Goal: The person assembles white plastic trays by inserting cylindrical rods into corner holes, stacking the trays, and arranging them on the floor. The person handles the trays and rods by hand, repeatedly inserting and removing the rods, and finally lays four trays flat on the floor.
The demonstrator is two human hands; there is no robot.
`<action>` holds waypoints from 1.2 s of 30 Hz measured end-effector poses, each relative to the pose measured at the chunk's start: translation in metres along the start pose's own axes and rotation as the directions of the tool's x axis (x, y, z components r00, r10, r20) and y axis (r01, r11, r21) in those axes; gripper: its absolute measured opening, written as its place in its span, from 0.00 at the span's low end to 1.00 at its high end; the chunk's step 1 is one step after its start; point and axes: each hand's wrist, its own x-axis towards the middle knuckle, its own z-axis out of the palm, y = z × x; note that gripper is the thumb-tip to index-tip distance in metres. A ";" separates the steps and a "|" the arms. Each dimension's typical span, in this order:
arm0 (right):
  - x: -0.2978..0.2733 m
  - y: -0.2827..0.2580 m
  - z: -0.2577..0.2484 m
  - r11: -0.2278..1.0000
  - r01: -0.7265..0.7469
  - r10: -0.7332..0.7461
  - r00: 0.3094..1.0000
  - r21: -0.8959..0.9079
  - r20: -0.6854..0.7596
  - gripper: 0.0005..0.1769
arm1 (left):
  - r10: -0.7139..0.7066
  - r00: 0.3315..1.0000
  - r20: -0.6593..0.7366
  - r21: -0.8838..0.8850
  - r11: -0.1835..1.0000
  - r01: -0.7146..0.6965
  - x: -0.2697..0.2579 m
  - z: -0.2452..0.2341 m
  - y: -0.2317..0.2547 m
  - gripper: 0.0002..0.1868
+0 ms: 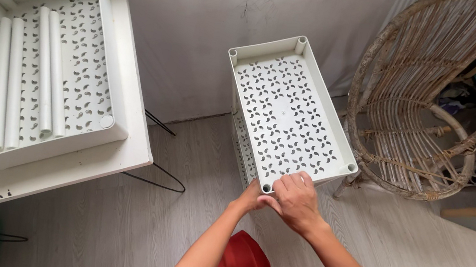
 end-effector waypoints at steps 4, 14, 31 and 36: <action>0.003 0.007 0.030 0.985 0.168 -0.167 0.985 0.041 -0.028 0.32 | -0.092 0.995 -0.026 -0.085 0.992 0.089 -0.011 0.005 -0.002 0.11; 0.005 -0.007 0.053 0.994 0.046 -0.023 0.977 0.104 -0.211 0.34 | -0.003 0.994 -0.107 -0.152 0.988 -0.014 -0.011 -0.005 -0.020 0.09; -0.118 0.023 0.155 -0.875 0.346 0.484 0.659 0.339 0.575 0.21 | -0.221 0.974 -0.042 -0.164 0.963 0.211 -0.022 -0.033 0.013 0.16; -0.049 0.033 0.182 -0.137 -0.426 0.651 0.642 0.895 0.405 0.33 | 0.022 0.991 -0.131 0.020 1.000 -0.019 -0.005 -0.024 -0.021 0.17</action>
